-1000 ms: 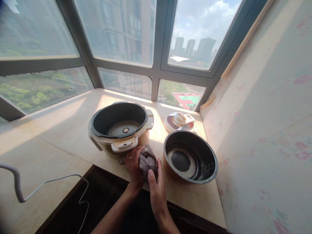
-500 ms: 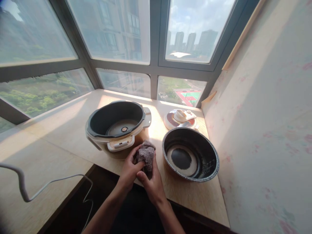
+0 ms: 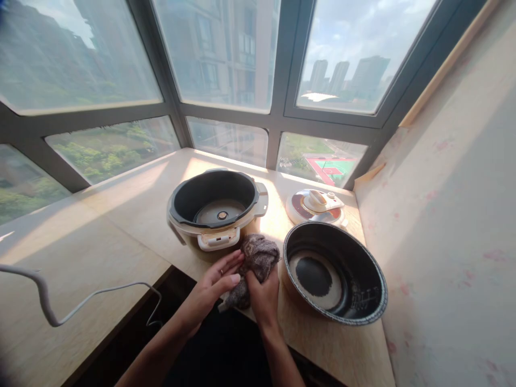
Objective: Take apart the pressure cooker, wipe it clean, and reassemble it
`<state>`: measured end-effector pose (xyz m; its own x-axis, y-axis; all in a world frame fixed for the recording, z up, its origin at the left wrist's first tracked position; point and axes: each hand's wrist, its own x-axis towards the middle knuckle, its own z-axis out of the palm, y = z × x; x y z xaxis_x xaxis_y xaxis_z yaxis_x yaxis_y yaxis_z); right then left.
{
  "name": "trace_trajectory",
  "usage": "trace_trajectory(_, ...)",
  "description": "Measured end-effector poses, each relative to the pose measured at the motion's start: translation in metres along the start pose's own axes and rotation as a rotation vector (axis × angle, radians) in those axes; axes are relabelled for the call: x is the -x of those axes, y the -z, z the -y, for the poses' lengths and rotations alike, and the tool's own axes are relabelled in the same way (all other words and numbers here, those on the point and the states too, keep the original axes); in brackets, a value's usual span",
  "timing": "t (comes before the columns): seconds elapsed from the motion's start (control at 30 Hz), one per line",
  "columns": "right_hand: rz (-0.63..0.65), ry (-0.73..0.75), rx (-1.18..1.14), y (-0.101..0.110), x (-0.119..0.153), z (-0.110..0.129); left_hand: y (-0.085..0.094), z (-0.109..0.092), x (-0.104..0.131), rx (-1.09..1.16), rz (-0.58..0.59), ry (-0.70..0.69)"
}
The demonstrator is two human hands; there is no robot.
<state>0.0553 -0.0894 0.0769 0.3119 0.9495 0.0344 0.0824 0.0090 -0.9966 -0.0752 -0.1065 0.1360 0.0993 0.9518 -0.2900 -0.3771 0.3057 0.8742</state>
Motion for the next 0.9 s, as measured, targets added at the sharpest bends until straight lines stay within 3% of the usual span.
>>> trace_trajectory(0.2, -0.131, 0.127, 0.078, 0.017, -0.01, 0.033, 0.037, -0.027, 0.016, -0.184, -0.003, -0.069)
trace_trajectory(0.37, -0.138, 0.467, 0.254, 0.031, -0.024, 0.081, 0.044, -0.028, 0.01, 0.053, -0.174, -0.086)
trace_trajectory(0.5, 0.184, 0.637, 0.473, 0.027, -0.038, 0.129, 0.036, -0.022, 0.006, 0.131, -0.156, -0.032)
trace_trajectory(0.63, 0.432, 0.781, 0.642, 0.005, -0.051, 0.165, 0.032, -0.018, 0.006, 0.189, -0.112, -0.009)
trace_trajectory(0.77, 0.739, 0.886, 0.81, -0.023, -0.053, 0.18, 0.033, -0.019, 0.005, 0.278, -0.088, -0.026)
trace_trajectory(0.9, 0.853, 0.899, 0.987, -0.031, -0.049, 0.183, 0.038, -0.022, 0.005, 0.287, -0.11, -0.045)
